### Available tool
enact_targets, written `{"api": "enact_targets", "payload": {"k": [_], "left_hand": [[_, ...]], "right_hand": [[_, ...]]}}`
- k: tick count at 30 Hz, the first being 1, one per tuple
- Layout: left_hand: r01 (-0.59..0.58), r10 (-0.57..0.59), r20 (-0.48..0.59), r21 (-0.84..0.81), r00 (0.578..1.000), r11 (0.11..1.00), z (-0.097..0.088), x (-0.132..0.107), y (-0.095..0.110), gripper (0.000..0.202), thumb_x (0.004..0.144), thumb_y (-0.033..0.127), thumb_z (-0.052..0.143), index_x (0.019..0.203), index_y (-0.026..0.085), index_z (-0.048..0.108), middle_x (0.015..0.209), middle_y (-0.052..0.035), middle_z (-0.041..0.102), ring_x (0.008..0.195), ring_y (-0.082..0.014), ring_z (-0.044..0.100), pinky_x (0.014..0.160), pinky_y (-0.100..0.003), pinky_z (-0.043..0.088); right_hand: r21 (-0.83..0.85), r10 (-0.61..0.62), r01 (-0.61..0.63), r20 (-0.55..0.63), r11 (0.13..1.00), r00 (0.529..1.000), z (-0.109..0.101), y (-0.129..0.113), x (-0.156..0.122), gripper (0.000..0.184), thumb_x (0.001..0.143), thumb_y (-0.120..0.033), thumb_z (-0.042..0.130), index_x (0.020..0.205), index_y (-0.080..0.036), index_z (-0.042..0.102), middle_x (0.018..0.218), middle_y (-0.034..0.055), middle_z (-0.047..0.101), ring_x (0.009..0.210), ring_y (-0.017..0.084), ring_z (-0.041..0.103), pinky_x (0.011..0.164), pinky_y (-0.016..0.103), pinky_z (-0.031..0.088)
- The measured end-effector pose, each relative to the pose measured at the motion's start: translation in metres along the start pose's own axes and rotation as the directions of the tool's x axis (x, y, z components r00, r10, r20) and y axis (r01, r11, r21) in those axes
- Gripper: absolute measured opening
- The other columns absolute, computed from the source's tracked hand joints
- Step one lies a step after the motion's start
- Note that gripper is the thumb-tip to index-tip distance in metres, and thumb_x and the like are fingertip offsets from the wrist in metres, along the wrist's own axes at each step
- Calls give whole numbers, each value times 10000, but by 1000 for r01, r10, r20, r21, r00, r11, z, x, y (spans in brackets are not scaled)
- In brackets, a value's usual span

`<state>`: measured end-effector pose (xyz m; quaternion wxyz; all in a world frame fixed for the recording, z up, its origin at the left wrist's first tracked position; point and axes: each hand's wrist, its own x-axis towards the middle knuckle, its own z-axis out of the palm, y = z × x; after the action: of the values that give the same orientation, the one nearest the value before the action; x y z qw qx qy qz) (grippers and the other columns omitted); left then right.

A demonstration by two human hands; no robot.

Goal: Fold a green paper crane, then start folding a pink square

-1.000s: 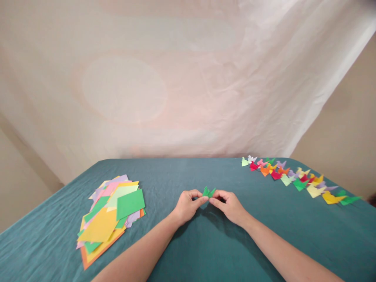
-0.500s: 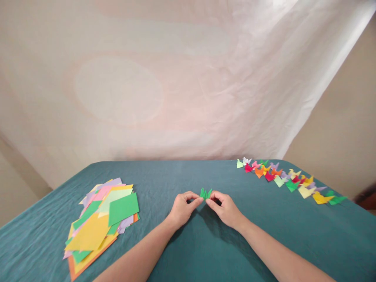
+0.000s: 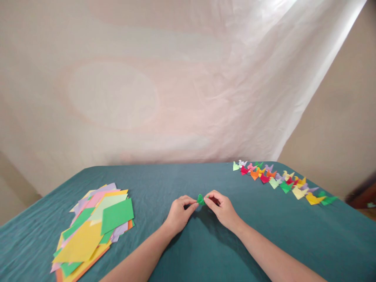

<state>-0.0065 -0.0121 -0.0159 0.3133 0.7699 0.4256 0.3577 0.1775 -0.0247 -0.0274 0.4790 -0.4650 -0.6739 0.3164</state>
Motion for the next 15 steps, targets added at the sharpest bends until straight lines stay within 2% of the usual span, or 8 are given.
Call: {"api": "enact_targets", "payload": {"k": [4, 6, 15], "left_hand": [[-19, 19, -75, -10, 997, 1000, 2, 1, -3, 218, 827, 310, 535, 986, 219, 653, 977, -38, 641, 930, -177, 578, 825, -278, 435], [-11, 10, -111, -12, 994, 1000, 2, 1, -6, 232, 831, 310, 529, 1019, 220, 630, 1015, -40, 625, 958, -178, 568, 822, -281, 438], [-44, 55, -77, 142, 995, 989, 5, -1, -6, 131, 756, 197, 602, 869, 222, 663, 914, -31, 626, 932, -192, 545, 885, -323, 395]], "right_hand": [[-49, -34, 33, -29, 998, 999, 0, 0, -1, 224, 845, -362, 490, 779, -187, 614, 755, 16, 572, 662, 141, 523, 615, 245, 415], [-71, -52, 50, -19, 996, 998, 1, 0, -2, 208, 842, -346, 497, 783, -190, 620, 760, 18, 575, 669, 143, 528, 624, 249, 419], [-145, -76, 83, 52, 986, 996, 5, 2, -3, 155, 835, -292, 524, 774, -196, 629, 725, 6, 551, 651, 134, 522, 619, 246, 409]]}}
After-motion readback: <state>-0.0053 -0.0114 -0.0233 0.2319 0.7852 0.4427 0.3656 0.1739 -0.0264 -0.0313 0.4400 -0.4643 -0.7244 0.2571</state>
